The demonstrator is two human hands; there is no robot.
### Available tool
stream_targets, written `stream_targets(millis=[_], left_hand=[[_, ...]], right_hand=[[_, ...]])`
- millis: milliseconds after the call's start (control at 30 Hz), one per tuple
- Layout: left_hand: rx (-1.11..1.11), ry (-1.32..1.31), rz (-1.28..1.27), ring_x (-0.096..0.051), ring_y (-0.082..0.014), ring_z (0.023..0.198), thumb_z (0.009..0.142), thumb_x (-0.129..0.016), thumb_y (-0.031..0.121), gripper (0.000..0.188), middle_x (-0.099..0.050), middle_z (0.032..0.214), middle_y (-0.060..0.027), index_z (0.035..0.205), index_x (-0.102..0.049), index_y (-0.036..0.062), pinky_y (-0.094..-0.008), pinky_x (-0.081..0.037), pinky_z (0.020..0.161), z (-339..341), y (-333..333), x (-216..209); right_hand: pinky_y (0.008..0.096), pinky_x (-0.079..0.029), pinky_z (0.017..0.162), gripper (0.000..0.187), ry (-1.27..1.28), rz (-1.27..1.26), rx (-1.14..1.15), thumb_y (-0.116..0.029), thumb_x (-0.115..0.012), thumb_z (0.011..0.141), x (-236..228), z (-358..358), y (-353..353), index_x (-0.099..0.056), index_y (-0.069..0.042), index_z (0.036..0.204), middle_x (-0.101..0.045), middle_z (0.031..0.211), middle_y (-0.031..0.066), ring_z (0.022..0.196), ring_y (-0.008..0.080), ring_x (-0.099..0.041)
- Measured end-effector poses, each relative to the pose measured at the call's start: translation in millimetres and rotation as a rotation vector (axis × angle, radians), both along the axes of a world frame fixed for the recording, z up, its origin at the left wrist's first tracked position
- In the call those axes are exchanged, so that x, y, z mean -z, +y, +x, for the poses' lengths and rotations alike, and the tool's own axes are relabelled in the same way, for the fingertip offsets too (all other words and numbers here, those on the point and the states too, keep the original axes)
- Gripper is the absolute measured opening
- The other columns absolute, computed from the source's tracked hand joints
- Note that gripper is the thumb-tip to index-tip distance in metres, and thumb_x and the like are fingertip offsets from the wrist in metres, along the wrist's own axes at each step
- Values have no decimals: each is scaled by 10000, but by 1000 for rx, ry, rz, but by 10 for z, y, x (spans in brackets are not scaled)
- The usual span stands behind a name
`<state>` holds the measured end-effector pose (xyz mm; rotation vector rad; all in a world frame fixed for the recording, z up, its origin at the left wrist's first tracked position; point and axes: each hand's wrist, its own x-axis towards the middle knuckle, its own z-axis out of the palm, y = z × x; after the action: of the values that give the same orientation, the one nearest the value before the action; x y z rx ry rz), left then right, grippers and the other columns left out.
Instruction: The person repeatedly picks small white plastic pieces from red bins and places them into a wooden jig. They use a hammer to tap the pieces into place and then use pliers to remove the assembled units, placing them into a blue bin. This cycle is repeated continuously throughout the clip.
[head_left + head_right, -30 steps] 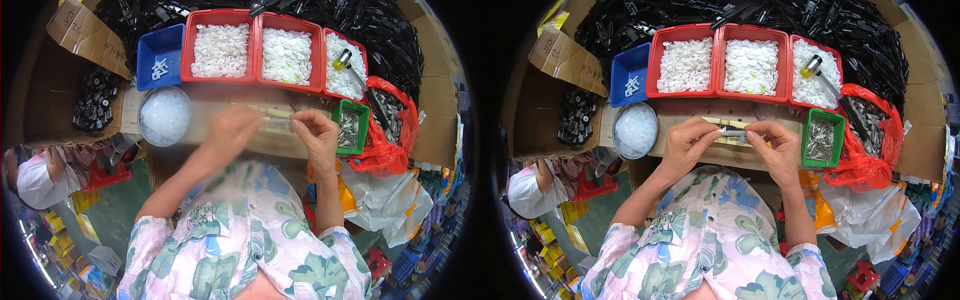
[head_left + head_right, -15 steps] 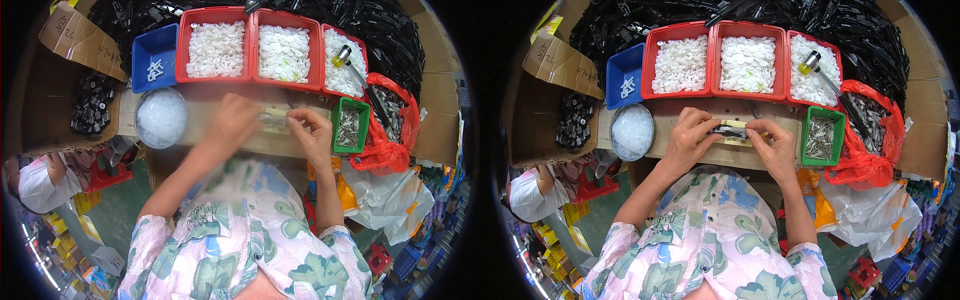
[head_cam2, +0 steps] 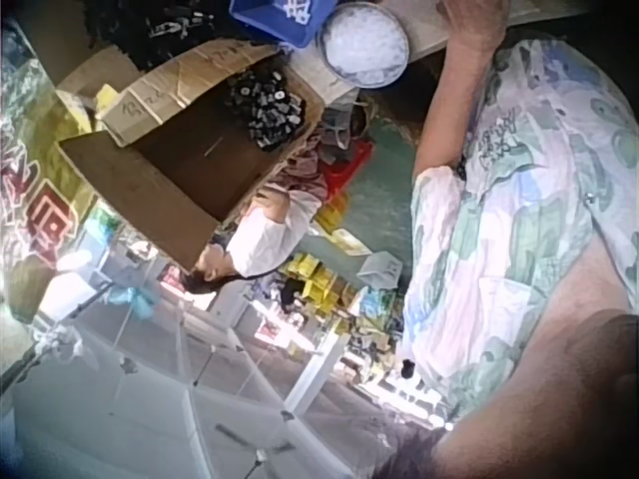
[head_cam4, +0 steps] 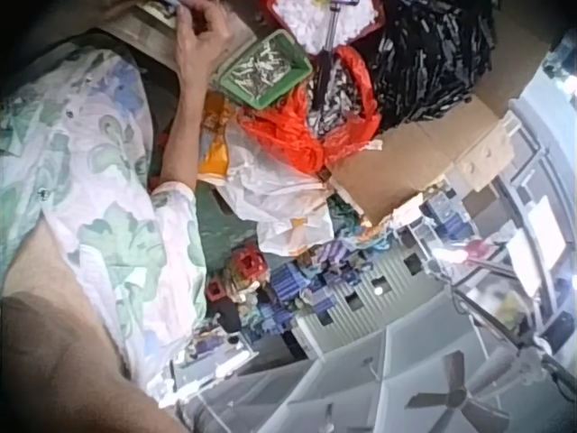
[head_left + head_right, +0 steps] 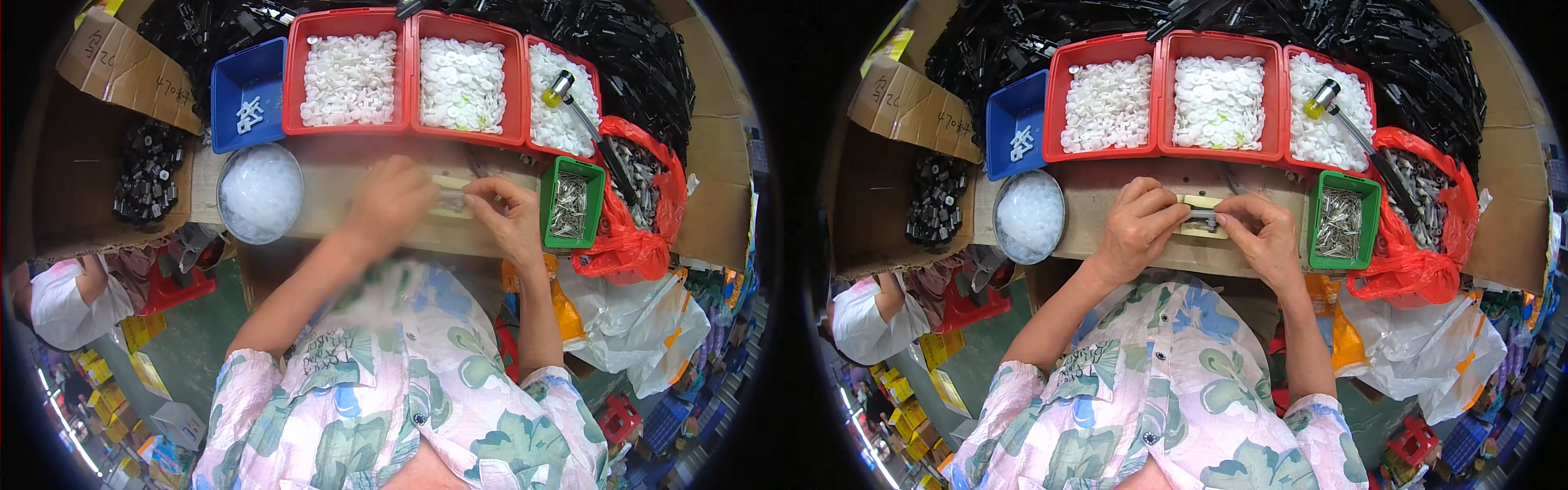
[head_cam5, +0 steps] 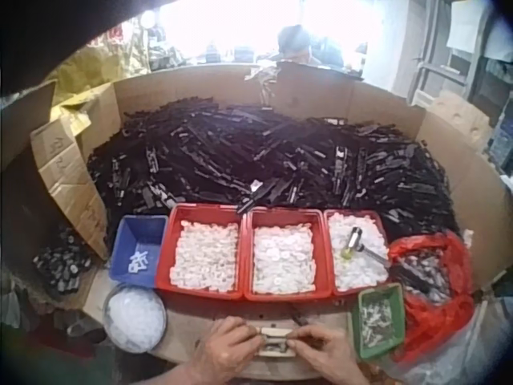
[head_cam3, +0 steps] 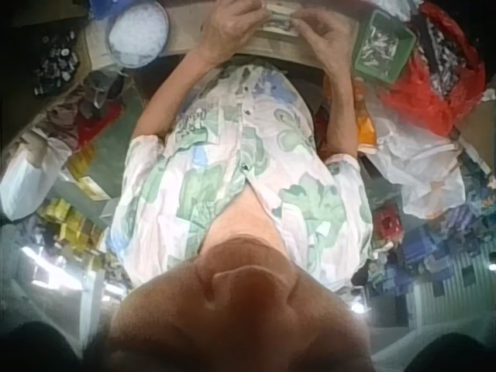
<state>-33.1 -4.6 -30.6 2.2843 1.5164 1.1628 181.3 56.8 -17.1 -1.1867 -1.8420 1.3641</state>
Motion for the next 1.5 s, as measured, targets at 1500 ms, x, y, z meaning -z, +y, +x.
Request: stream_targets(millis=[1500], left_hand=[[-102,-1287,-686,-653,-86,866,940,-706,95,195,-732,995,-71,1102,-703,-12,-236,-522,800,-17,57,-444]], right_hand=[[374,-429,916,257,-543,1169,-311,-152,-708,777,-780,-446,336,-635,-89,1016,-614,1004,39,1022,215,-605]])
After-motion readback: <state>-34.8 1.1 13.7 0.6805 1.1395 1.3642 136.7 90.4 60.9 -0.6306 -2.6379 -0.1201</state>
